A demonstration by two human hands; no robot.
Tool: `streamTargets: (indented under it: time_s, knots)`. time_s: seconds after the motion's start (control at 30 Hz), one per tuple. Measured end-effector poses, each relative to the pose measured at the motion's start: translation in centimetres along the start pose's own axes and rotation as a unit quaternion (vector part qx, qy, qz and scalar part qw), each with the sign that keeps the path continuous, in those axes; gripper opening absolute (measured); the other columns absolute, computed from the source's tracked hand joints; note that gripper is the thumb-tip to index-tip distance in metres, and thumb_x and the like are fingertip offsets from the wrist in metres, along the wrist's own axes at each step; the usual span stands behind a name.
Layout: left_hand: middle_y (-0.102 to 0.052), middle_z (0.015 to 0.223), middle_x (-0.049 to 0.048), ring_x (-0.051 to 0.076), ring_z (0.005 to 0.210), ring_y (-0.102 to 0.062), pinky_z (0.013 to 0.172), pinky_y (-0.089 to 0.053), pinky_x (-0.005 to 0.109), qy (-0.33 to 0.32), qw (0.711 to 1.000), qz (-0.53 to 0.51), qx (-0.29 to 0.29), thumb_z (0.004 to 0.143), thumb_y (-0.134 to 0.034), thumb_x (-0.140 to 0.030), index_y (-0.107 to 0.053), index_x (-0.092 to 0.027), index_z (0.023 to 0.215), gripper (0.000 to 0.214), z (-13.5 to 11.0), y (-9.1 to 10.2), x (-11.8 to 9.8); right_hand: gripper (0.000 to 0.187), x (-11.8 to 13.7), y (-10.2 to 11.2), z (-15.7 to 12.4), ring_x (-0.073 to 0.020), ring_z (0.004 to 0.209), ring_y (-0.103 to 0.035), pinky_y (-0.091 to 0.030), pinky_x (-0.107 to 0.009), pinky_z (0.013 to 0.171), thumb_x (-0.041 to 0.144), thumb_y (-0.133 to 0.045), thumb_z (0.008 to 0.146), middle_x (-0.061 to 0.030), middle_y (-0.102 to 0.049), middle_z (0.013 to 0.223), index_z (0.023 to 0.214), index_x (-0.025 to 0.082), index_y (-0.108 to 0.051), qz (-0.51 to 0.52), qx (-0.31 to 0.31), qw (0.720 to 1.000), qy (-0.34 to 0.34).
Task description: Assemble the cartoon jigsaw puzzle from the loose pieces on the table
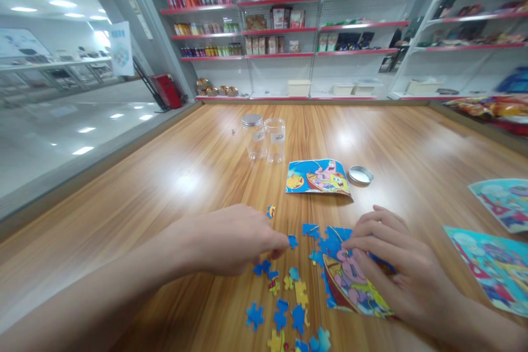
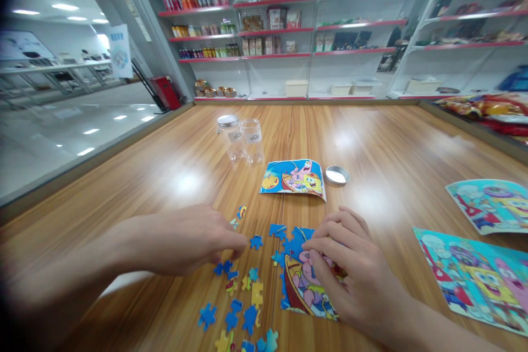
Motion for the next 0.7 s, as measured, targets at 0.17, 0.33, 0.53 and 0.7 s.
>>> streamTargets:
  time_s: [0.17, 0.33, 0.53, 0.7]
  knots:
    - [-0.072, 0.075, -0.0017, 0.020, 0.070, -0.068, 0.051, -0.031, 0.027, -0.010, 0.999, -0.018, 0.031, 0.071, -0.071, -0.004, -0.066, -0.025, 0.096, 0.033, 0.0, -0.1, 0.2, 0.020, -0.1, 0.0, -0.1, -0.0249, 0.089, -0.058, -0.043, -0.053, 0.094, 0.010, -0.061, 0.085, -0.0046, -0.067, 0.088, 0.097, 0.023, -0.068, 0.006, 0.000, 1.000, 0.002]
    - [-0.071, 0.077, -0.0017, 0.019, 0.071, -0.066, 0.054, -0.034, 0.026, 0.006, 0.998, -0.049, 0.036, 0.073, -0.071, -0.006, -0.066, -0.023, 0.090, 0.025, 0.4, -0.3, 0.5, 0.019, 0.0, 0.0, -0.1, -0.0251, 0.090, -0.056, -0.040, -0.055, 0.098, 0.009, -0.061, 0.085, -0.0047, -0.067, 0.088, 0.097, 0.023, -0.067, 0.004, -0.001, 1.000, 0.005]
    - [-0.072, 0.088, -0.0002, 0.017, 0.081, -0.066, 0.064, -0.042, 0.025, -0.012, 0.993, -0.113, 0.028, 0.078, -0.075, -0.011, -0.067, -0.019, 0.082, 0.012, 0.2, 0.3, 1.2, 0.018, 0.3, 0.1, 0.3, -0.0239, 0.089, -0.055, -0.042, -0.050, 0.092, 0.008, -0.059, 0.085, -0.0045, -0.065, 0.086, 0.095, 0.021, -0.067, 0.015, -0.004, 1.000, -0.001]
    - [-0.066, 0.077, -0.0020, 0.010, 0.068, -0.059, 0.061, -0.043, 0.020, -0.083, 0.967, -0.242, -0.003, 0.086, -0.070, -0.015, -0.066, -0.017, 0.084, 0.005, 0.6, 0.5, 0.9, 0.016, 1.0, 0.3, 0.5, -0.0216, 0.086, -0.055, -0.039, -0.052, 0.097, 0.007, -0.058, 0.086, -0.0036, -0.065, 0.083, 0.092, 0.019, -0.068, 0.010, -0.015, 1.000, 0.001]
Point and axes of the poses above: each hand's wrist, its own z-axis towards the middle knuckle, its own y-axis out of the back of the hand, x = y × z, the point moved 1 cm from there along z, towards the middle knuckle
